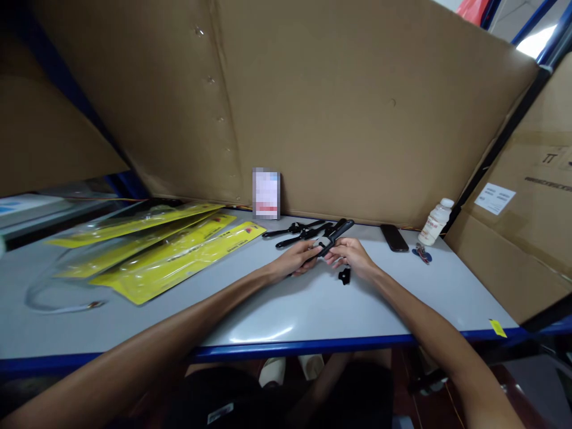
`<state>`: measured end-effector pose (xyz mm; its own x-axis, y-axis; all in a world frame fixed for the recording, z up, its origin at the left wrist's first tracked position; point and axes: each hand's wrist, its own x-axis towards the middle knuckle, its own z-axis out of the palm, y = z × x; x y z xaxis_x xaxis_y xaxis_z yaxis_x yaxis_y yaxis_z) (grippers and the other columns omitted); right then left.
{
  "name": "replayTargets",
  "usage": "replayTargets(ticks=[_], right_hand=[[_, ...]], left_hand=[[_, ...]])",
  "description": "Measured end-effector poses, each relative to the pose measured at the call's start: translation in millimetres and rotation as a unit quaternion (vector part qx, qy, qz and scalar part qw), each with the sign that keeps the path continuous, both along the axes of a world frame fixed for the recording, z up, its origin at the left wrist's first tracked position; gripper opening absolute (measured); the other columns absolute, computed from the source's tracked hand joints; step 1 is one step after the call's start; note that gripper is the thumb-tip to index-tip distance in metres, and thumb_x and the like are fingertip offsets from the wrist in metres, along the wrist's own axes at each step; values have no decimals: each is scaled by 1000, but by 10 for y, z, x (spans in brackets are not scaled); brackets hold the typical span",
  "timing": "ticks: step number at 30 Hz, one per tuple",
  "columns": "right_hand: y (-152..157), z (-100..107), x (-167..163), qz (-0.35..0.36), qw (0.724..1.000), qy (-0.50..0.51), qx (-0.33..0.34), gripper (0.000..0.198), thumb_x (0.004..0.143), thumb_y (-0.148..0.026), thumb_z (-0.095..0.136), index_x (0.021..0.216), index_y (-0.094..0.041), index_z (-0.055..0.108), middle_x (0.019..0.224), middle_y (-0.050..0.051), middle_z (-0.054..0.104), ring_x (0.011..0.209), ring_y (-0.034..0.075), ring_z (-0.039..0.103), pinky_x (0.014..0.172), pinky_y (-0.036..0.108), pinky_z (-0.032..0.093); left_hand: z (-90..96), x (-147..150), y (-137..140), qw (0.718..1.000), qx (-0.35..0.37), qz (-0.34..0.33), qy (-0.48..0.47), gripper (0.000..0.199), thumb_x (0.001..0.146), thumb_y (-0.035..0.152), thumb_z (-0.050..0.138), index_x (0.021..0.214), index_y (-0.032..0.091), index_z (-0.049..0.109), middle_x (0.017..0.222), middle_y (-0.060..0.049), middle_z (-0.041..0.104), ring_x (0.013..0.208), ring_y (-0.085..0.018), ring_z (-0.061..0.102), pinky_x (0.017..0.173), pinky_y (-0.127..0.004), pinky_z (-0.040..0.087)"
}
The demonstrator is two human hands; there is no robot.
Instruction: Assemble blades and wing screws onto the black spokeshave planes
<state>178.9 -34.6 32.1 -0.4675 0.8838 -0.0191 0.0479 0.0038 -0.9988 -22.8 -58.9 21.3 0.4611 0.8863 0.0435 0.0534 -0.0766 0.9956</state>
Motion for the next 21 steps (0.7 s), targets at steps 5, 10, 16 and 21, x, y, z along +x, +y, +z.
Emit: replayTargets(ticks=[5,10,16,21], right_hand=[[-10,-1,10,-6,1000,-1,2,21,73,-32,75,79,-15,64,82,9,74,71,16,68,57,24,52],[4,-9,15,-11,1000,-12,13,22,73,-34,75,78,-16,63,83,8,75,71,16,68,58,24,53],[14,0,8,0,998,-44,38,25,74,-39,74,80,-16,64,79,7,73,61,14,65,50,23,51],[32,-32,2,15,997,-62,53,28,76,-42,74,77,-17,64,74,6,72,57,14,64,48,24,50]], left_hand=[[-10,-11,11,1000,3,-10,-7,33,94,51,55,82,21,50,51,10,40,34,-6,30,32,-16,22],[-75,-14,54,1000,10,-1,-7,35,98,51,49,86,19,53,49,10,42,32,-5,30,30,-17,21],[-186,-27,128,1000,9,17,-1,32,100,45,53,95,14,62,64,7,54,41,-4,41,38,-17,35],[-245,-32,163,1000,-4,24,5,29,98,41,58,107,14,64,89,-2,67,65,-11,62,57,-25,54]])
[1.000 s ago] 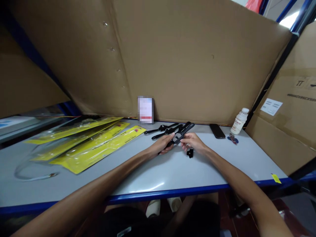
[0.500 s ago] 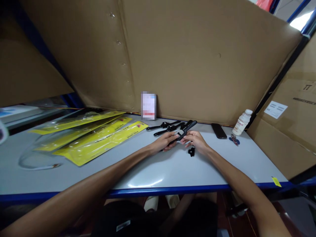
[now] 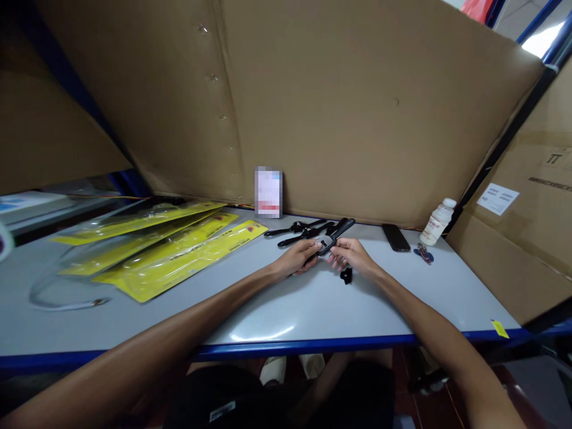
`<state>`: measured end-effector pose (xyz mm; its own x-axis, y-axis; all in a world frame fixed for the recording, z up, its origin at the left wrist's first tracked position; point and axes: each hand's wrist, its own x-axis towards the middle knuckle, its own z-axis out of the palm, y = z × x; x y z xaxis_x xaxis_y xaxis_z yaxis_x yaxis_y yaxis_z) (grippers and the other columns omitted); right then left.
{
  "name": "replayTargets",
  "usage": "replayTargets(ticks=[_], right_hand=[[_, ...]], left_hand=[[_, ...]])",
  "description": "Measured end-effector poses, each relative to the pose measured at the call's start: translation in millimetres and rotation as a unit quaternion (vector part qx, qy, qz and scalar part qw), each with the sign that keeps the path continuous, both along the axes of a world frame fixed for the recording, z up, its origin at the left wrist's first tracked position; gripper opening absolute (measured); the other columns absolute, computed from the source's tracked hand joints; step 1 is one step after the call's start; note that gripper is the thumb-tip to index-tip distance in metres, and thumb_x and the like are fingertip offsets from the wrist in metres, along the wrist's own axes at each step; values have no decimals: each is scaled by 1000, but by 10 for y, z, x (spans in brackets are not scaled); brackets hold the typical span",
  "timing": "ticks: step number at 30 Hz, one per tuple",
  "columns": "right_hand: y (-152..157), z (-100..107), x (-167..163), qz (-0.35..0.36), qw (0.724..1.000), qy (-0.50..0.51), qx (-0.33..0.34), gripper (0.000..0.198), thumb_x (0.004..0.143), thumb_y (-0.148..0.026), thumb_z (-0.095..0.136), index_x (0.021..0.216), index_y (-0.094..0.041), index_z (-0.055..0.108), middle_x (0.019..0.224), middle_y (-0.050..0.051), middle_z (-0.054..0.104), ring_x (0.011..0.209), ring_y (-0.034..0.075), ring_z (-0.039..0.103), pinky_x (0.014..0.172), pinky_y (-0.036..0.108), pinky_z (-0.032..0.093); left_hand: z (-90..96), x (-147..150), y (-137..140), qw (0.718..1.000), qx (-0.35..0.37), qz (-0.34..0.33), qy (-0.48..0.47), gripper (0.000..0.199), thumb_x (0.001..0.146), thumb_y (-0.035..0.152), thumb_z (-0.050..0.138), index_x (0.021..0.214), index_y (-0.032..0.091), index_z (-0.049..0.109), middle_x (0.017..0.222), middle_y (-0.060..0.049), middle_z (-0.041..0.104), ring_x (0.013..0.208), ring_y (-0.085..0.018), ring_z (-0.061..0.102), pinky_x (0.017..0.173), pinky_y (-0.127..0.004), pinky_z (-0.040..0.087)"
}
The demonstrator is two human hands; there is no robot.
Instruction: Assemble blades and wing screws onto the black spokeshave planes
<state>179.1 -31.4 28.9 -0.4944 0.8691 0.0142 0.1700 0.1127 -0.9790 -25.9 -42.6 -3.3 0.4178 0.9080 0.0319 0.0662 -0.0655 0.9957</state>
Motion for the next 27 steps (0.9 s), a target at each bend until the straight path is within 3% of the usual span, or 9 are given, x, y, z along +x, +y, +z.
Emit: replayTargets(ticks=[5,11,14,21,24,27], right_hand=[[34,-57,-11,-10,1000,1,15,30,77,-45,73,74,-17,61,71,5,72,55,13,63,48,23,49],[33,-69,-12,-12,1000,6,16,31,78,-45,74,73,-17,61,68,4,72,52,12,61,50,23,49],[28,-66,-17,-13,1000,7,17,31,77,-46,73,73,-18,61,68,5,72,51,12,61,50,23,48],[4,-35,-24,-8,1000,4,28,32,77,-48,71,73,-18,60,71,6,73,52,11,60,48,21,48],[-14,-26,-32,-7,999,-2,40,33,77,-50,69,75,-18,60,74,6,73,52,11,60,46,21,47],[-20,-29,-41,-6,998,-12,53,36,77,-53,67,77,-18,61,76,7,73,52,11,60,45,22,47]], left_hand=[[5,-4,-14,1000,-2,-6,0,29,99,41,58,106,14,64,85,0,65,60,-9,60,53,-23,52],[116,-3,-83,999,8,-31,-3,37,100,48,51,81,16,55,51,11,42,33,-4,30,32,-16,24],[162,4,-114,999,11,-39,-8,39,97,52,52,78,19,51,47,11,40,31,-4,29,30,-17,22],[88,1,-77,1000,1,-18,-8,37,100,47,52,82,16,56,54,10,46,36,-4,35,34,-16,29],[36,-2,-43,1000,-14,-4,-4,30,100,43,56,99,14,63,75,3,61,52,-7,53,47,-20,47],[11,1,-25,999,-31,6,0,30,98,40,59,112,14,64,98,-4,68,75,-14,66,65,-30,57]])
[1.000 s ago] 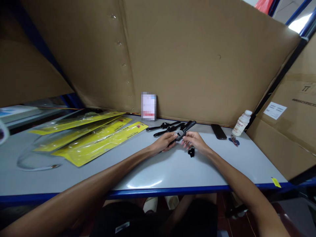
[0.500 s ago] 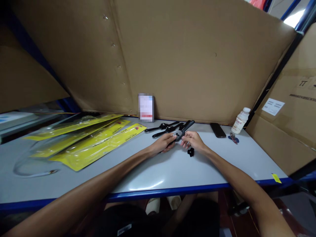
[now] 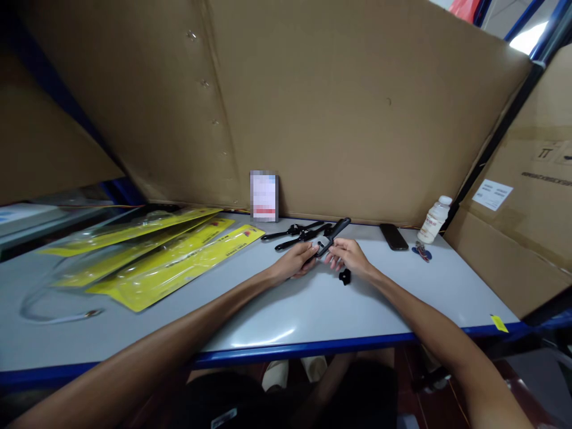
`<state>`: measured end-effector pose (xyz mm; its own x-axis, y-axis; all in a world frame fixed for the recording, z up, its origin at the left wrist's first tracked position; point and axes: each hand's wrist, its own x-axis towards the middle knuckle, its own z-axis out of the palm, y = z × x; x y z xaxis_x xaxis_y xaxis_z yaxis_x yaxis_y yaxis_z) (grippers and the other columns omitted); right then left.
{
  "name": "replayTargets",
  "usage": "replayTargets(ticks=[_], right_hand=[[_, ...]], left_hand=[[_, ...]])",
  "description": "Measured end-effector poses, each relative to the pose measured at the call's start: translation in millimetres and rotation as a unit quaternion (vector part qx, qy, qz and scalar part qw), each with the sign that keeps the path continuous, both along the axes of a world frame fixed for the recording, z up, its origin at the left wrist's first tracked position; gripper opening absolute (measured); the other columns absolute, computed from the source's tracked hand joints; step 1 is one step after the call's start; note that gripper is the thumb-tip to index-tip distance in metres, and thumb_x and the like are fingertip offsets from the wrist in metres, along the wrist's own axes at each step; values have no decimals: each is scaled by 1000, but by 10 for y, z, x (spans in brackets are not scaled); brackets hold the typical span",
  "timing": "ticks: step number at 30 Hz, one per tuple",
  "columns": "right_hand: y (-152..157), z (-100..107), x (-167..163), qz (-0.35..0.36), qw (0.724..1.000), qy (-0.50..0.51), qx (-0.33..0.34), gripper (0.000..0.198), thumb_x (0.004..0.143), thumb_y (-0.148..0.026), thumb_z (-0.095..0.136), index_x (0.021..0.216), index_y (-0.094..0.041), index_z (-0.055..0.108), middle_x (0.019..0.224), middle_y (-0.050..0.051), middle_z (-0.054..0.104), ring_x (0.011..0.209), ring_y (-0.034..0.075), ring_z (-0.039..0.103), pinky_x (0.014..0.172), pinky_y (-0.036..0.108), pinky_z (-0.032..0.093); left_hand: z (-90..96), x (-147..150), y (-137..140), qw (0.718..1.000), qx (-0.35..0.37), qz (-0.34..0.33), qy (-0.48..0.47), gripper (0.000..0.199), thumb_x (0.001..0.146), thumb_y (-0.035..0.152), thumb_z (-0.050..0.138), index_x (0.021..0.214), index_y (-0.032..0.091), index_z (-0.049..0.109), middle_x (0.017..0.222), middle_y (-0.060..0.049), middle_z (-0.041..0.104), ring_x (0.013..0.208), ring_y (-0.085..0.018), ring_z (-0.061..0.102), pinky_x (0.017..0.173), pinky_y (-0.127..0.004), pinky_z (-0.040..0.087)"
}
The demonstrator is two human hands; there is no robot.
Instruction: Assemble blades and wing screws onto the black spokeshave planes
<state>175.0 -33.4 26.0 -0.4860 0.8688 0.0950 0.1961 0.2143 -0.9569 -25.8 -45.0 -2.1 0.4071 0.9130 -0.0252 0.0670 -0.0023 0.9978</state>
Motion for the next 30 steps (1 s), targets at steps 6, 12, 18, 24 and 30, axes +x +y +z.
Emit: replayTargets(ticks=[6,12,18,24,30], right_hand=[[149,46,114,-62,996,-31,60,41,85,-60,53,85,-19,60,68,3,69,44,10,54,41,21,40],[378,106,428,-174,967,-98,157,48,92,-60,41,69,-20,55,50,-1,55,44,11,45,47,24,34],[445,165,643,-135,946,-224,190,40,86,-39,59,52,-18,54,45,-2,52,50,12,46,58,25,32],[445,196,694,-74,934,-291,192,10,79,-18,61,75,-16,70,58,-1,63,57,12,53,61,24,33],[407,175,649,-42,927,-336,163,13,82,-29,67,79,-18,72,61,-2,64,53,11,53,57,24,33]], left_hand=[[-21,22,13,999,-23,25,-5,33,97,38,61,121,16,62,114,-8,67,92,-19,68,78,-38,59],[-63,2,25,999,-27,40,-4,32,97,38,61,119,15,62,110,-7,68,87,-18,68,74,-35,59],[-84,-18,30,998,-28,50,15,31,97,38,61,118,15,63,107,-6,68,83,-16,68,71,-33,59],[-80,-7,20,998,-24,60,27,28,99,40,59,106,14,64,87,-1,66,62,-10,61,55,-24,53],[-49,22,-13,998,-8,56,29,36,103,41,50,77,16,54,51,12,40,33,-2,28,31,-16,22]])
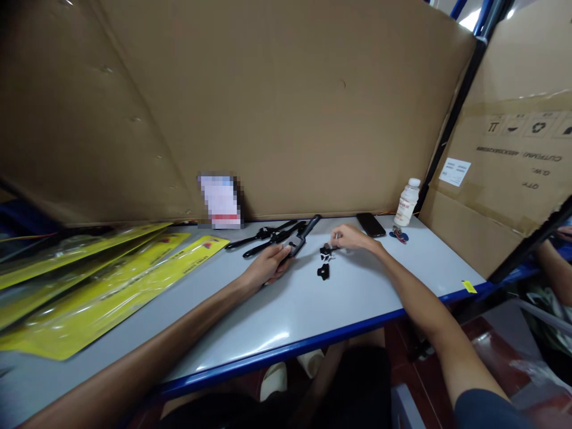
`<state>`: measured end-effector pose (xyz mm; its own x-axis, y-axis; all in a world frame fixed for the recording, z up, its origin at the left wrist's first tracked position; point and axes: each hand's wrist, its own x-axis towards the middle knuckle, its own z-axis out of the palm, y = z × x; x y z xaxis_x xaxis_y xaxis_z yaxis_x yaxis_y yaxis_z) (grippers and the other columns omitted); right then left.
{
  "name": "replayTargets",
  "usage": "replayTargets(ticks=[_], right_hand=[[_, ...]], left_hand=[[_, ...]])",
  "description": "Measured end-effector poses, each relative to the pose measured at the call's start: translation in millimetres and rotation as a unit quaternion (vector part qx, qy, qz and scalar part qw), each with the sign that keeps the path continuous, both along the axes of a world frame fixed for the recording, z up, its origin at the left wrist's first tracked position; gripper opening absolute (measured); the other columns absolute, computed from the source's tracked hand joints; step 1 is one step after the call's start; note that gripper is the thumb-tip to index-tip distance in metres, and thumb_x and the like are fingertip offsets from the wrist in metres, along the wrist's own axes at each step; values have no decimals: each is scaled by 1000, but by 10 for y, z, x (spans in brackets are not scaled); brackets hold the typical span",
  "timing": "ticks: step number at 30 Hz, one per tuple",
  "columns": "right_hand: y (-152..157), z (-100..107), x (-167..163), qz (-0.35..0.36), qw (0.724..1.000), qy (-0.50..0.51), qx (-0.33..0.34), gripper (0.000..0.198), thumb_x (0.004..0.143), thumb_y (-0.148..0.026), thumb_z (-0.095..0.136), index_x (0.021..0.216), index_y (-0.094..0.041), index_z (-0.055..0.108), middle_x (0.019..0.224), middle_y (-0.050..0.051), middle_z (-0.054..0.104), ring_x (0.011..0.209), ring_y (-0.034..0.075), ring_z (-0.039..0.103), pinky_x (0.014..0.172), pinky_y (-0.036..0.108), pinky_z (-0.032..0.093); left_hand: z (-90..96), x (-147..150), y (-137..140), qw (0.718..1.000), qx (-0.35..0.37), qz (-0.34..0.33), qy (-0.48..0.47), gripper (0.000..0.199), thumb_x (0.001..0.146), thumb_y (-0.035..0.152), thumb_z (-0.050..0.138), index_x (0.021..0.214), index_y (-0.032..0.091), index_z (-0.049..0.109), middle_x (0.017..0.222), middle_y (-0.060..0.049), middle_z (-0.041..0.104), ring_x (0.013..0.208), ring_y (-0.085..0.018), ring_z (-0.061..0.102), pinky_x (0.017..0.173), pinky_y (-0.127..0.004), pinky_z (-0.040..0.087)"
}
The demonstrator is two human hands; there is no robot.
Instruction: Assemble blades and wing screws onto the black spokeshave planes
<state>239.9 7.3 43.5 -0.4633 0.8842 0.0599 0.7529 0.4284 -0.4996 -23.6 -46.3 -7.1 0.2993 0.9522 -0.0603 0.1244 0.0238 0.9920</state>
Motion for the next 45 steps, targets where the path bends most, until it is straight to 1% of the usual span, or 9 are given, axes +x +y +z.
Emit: replayTargets(ticks=[4,8,11,18,25,30,35,39,45], right_hand=[[-68,-62,-93,-49,998,-25,32,44,80,-48,73,51,-19,57,50,1,53,57,15,52,56,27,27],[-144,-147,-226,-71,995,-28,59,51,68,-53,83,46,-21,49,51,3,50,64,19,54,58,29,25],[-142,-198,-303,-65,996,-13,52,46,70,-46,81,47,-21,49,50,1,49,61,17,52,57,28,24],[-35,-129,-250,-61,990,122,25,38,84,-45,61,58,-21,46,51,-2,56,48,12,51,51,24,33],[-116,96,-209,-35,971,236,-4,36,79,-55,60,78,-23,45,71,3,71,47,14,64,39,21,42],[-187,186,-257,-17,968,250,34,31,80,-51,60,82,-21,57,66,0,67,46,13,58,41,23,43],[-318,113,-417,2,966,234,107,23,83,-35,59,95,-19,72,78,2,71,61,15,60,58,27,48],[-470,40,-582,19,965,213,149,15,84,-27,64,95,-20,72,75,0,70,68,16,61,67,28,48],[-539,-46,-699,42,964,165,206,14,89,-16,60,90,-22,73,85,3,72,82,19,62,79,33,48]], left_hand=[[6,15,-2,1000,-8,4,14,31,101,41,53,87,14,60,60,8,51,39,-3,39,36,-16,33],[2,35,7,999,-33,15,25,29,98,39,60,113,15,64,99,-4,68,76,-14,66,65,-30,58],[12,55,9,998,-50,23,25,34,97,37,62,123,16,62,118,-9,66,96,-21,68,81,-40,59],[97,78,-20,996,-73,20,37,36,96,37,62,127,17,60,125,-10,64,104,-23,66,87,-44,58],[137,68,2,995,-84,0,45,35,96,38,62,125,16,61,121,-9,65,100,-22,67,84,-42,58],[137,77,21,995,-73,-16,60,30,98,40,59,115,15,63,103,-5,68,80,-15,67,69,-32,58],[166,76,-8,995,-50,-43,79,33,101,44,52,89,15,61,63,7,52,42,-5,40,40,-18,35],[200,78,-34,995,-36,-58,78,37,101,44,48,76,17,53,51,10,41,36,-5,29,35,-19,23],[244,93,-74,996,-19,-58,65,37,97,47,47,71,20,50,47,8,40,34,-8,29,33,-21,21]])
